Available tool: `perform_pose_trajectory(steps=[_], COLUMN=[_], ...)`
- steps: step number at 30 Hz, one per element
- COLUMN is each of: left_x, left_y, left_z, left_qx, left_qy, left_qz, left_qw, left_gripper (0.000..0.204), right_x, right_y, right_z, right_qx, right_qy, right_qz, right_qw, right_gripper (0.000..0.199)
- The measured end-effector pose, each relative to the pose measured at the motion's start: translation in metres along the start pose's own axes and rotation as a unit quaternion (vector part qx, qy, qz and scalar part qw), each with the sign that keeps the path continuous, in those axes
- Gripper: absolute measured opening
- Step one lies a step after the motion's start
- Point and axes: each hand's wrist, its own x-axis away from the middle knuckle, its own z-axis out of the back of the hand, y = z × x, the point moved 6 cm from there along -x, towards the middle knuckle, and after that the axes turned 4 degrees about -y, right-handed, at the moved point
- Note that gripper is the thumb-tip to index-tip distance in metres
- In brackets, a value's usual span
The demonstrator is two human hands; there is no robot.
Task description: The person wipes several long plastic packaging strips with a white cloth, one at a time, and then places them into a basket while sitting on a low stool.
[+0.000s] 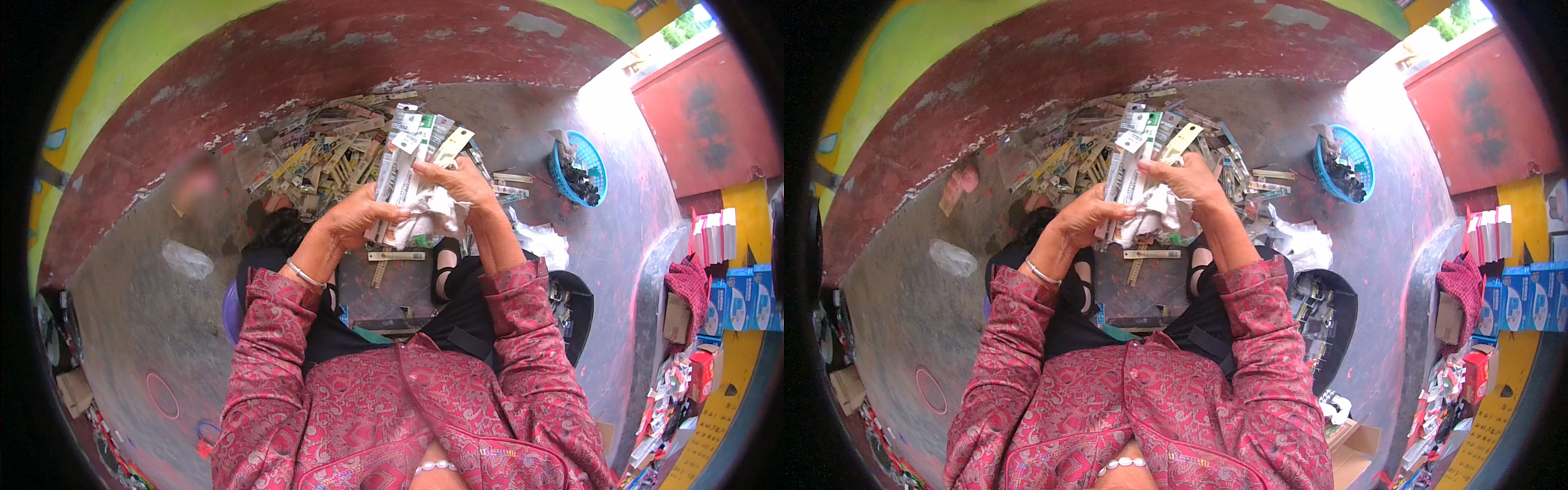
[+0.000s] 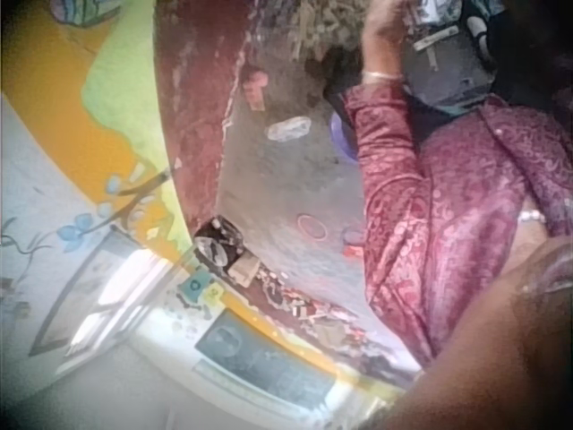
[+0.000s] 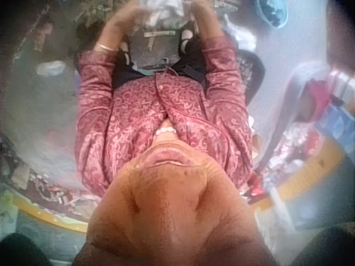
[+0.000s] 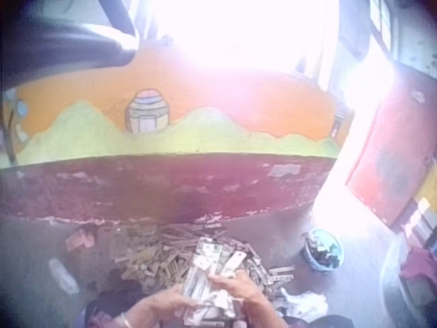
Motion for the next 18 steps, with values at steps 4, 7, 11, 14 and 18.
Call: perform_pose_trajectory(steps=[4,7,11,14,18], left_x=[0.000,0.004,0.002,0.002,0.001], left_y=[-0.002,0.004,0.008,0.009,0.009], left_z=[0.006,0.001,0.000,-0.002,-0.015], left_qx=[0.027,0.017,0.028,0.024,-0.014], left_qy=[-0.016,0.009,0.055,0.044,0.044], left_qz=[-0.017,-0.019,-0.039,-0.034,-0.036], left_qw=[0.999,1.000,0.997,0.998,0.998], left_gripper=[0.048,0.044,0.039,0.035,0.032], right_x=[0.001,0.002,0.024,0.046,0.050], right_y=[0.001,-0.007,-0.045,-0.066,-0.072], right_z=[0.003,0.019,0.043,0.012,-0.030], right_qx=[0.049,0.143,0.249,0.281,0.416], right_qy=[-0.022,0.019,0.266,0.296,0.203], right_qz=[-0.021,-0.031,0.204,0.324,0.461], right_qw=[0.998,0.989,0.909,0.853,0.758], right_gripper=[0.028,0.028,0.028,0.023,0.020])
